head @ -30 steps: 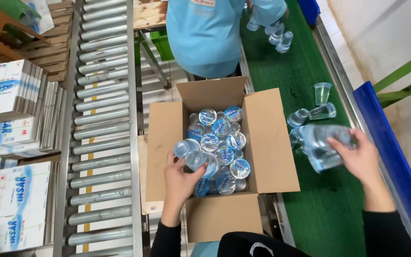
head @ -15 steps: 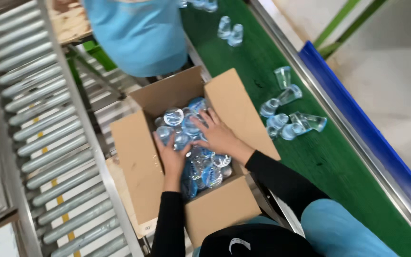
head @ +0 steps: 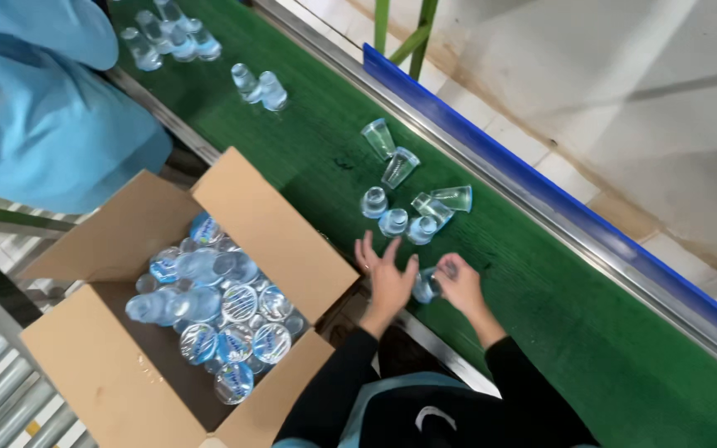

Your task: The person packs small plastic water bottles from a conveyor belt into a cardboard box. They pick up bottles individually or in small groups and place them into the box, repeating the process until the box is full.

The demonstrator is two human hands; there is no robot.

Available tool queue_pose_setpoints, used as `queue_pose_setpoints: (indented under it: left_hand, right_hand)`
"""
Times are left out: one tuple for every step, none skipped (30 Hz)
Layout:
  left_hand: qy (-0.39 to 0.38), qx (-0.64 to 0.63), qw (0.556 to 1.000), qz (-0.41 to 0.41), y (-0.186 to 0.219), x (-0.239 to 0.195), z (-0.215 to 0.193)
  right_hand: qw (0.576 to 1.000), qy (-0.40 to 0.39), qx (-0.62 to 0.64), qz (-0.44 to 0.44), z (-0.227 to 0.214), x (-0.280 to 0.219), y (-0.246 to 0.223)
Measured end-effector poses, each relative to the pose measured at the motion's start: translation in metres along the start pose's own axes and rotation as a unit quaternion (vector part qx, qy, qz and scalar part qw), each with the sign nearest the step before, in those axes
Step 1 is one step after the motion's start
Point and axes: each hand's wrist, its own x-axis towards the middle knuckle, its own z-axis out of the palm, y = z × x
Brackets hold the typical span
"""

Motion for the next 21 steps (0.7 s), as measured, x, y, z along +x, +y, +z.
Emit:
queue_pose_setpoints:
  left_hand:
    - [-0.01, 0.115, 0.989, -0.091, -0.015, 0.014, 0.019]
    - [-0.019, 0.229, 0.956, -0.18, -0.029, 0.028, 0.038]
    - [-0.022, 0.228, 0.957, -0.176, -0.041, 0.038, 0.043]
    - [-0.075, 0.234, 0.953, -0.179, -0.053, 0.048, 0.048]
    - [-0.128, 0.239, 0.945, -0.184, -0.064, 0.057, 0.053]
    - [-0.13, 0.237, 0.945, -0.183, -0.07, 0.066, 0.064]
    - [-0.159, 0.269, 0.938, -0.153, -0.077, 0.068, 0.072]
    - [-0.188, 0.299, 0.928, -0.122, -0.086, 0.07, 0.079]
    - [-0.188, 0.3, 0.926, -0.128, -0.081, 0.064, 0.085]
    - [-0.174, 0.265, 0.941, -0.114, -0.076, 0.058, 0.089]
    - [-0.159, 0.232, 0.954, -0.103, -0.072, 0.049, 0.09]
    - [-0.158, 0.235, 0.953, -0.111, -0.063, 0.041, 0.088]
    - [-0.138, 0.168, 0.966, -0.137, -0.054, 0.034, 0.085]
    - [-0.115, 0.1, 0.975, -0.162, -0.046, 0.027, 0.081]
    - [-0.108, 0.105, 0.974, -0.171, -0.019, 0.026, 0.056]
    - [-0.09, 0.022, 0.986, -0.14, 0.009, 0.024, 0.03]
    - [-0.075, -0.058, 0.99, -0.106, 0.037, 0.02, 0.002]
    - [-0.071, -0.05, 0.99, -0.114, 0.062, 0.014, -0.032]
    - [-0.046, -0.077, 0.992, -0.087, 0.087, 0.016, -0.065]
    - [-0.021, -0.103, 0.993, -0.058, 0.113, 0.016, -0.101]
    - [0.003, -0.094, 0.994, -0.059, 0.111, 0.006, -0.134]
  right_hand:
    - [0.994, 0.012, 0.066, 0.082, -0.016, -0.009, 0.023]
    - [0.978, 0.024, 0.131, 0.162, -0.031, -0.02, 0.045]
    - [0.977, 0.029, 0.132, 0.164, -0.05, -0.024, 0.07]
    - [0.981, 0.043, 0.081, 0.174, -0.068, -0.029, 0.094]
    - [0.981, 0.054, 0.026, 0.182, -0.088, -0.035, 0.118]
    - [0.981, 0.056, 0.025, 0.184, -0.102, -0.03, 0.13]
    - [0.972, 0.043, -0.059, 0.224, -0.113, -0.031, 0.142]
    - [0.954, 0.031, -0.144, 0.26, -0.123, -0.033, 0.154]
    - [0.954, 0.025, -0.145, 0.26, -0.117, -0.028, 0.153]
    - [0.966, 0.044, -0.14, 0.212, -0.109, -0.024, 0.151]
    - [0.976, 0.059, -0.134, 0.162, -0.099, -0.022, 0.148]
    - [0.976, 0.05, -0.135, 0.162, -0.088, -0.013, 0.134]
    - [0.988, 0.062, -0.123, 0.074, -0.077, -0.003, 0.12]
    - [0.991, 0.074, -0.109, -0.014, -0.064, 0.006, 0.104]
    - [0.992, 0.063, -0.108, -0.02, -0.058, 0.02, 0.09]
    - [0.99, 0.023, -0.14, -0.02, -0.051, 0.033, 0.075]
    - [0.985, -0.016, -0.169, -0.016, -0.04, 0.039, 0.06]
    - [0.986, -0.028, -0.165, -0.018, -0.041, 0.036, 0.058]
    - [0.986, -0.016, -0.163, -0.039, -0.042, 0.046, 0.051]
    - [0.985, -0.004, -0.16, -0.06, -0.041, 0.055, 0.04]
    - [0.984, -0.016, -0.159, -0.083, -0.046, 0.058, 0.026]
